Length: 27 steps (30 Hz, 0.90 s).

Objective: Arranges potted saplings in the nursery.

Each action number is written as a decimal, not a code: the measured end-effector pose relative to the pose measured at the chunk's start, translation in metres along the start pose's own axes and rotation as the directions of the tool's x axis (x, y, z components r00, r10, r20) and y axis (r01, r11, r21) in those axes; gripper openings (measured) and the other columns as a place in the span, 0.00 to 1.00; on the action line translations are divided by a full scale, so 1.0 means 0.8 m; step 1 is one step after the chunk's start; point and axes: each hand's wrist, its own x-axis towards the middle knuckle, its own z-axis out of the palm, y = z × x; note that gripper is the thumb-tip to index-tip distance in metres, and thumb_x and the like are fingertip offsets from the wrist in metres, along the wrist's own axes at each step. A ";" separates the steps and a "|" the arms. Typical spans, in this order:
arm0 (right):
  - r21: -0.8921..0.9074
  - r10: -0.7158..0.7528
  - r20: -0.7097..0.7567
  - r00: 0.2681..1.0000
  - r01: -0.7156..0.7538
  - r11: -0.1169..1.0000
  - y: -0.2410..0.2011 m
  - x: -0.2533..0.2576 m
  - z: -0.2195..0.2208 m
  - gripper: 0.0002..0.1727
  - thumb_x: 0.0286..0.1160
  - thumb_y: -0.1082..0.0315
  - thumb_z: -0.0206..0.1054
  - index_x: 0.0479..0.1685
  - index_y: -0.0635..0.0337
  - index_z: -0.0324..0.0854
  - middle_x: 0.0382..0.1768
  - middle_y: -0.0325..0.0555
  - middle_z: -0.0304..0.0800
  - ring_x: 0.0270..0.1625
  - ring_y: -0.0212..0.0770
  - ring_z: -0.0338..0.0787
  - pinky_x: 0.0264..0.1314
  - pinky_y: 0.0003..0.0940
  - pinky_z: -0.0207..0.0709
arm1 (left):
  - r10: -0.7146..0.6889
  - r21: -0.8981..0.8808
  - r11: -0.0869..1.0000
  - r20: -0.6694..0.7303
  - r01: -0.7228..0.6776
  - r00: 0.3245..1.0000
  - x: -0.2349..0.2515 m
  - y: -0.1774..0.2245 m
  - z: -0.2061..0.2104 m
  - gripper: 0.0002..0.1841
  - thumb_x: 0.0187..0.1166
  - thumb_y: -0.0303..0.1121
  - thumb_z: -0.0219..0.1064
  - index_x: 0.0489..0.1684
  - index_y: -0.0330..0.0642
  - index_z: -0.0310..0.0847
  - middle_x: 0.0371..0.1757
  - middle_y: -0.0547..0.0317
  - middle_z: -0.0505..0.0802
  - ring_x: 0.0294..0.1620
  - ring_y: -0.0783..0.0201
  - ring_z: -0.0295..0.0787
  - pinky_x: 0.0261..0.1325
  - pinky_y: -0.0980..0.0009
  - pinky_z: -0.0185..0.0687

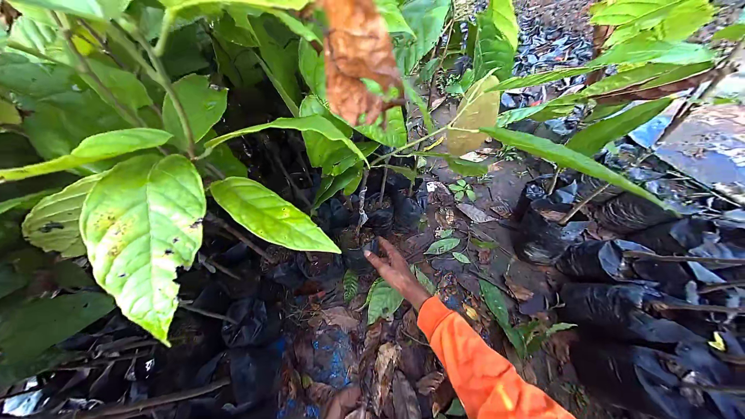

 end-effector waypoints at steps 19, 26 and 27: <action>-0.180 -0.088 -0.888 0.451 -0.165 0.970 0.048 -0.075 -0.347 0.37 0.81 0.57 0.68 0.86 0.67 0.64 0.81 0.72 0.68 0.79 0.67 0.76 0.78 0.62 0.71 | 0.148 0.145 0.978 0.010 -0.147 0.989 0.343 0.127 -0.002 0.21 0.94 0.37 0.50 0.63 0.26 0.80 0.52 0.37 0.94 0.44 0.43 0.95 0.52 0.42 0.86; -0.292 -0.123 -0.805 0.581 -0.207 0.934 0.058 -0.069 -0.393 0.28 0.76 0.66 0.70 0.75 0.69 0.74 0.69 0.69 0.81 0.73 0.62 0.81 0.78 0.56 0.73 | 0.102 0.165 0.982 -0.065 -0.090 0.993 0.307 0.095 -0.023 0.26 0.88 0.36 0.57 0.76 0.22 0.70 0.69 0.29 0.85 0.69 0.42 0.85 0.76 0.48 0.74; -0.330 -0.203 -0.835 0.512 -0.171 0.928 0.056 -0.074 -0.383 0.24 0.76 0.68 0.69 0.69 0.72 0.77 0.62 0.69 0.85 0.66 0.63 0.86 0.72 0.56 0.77 | 0.074 0.142 0.988 -0.038 -0.068 0.997 0.295 0.092 -0.029 0.27 0.88 0.33 0.56 0.80 0.20 0.65 0.76 0.26 0.79 0.80 0.40 0.75 0.86 0.49 0.64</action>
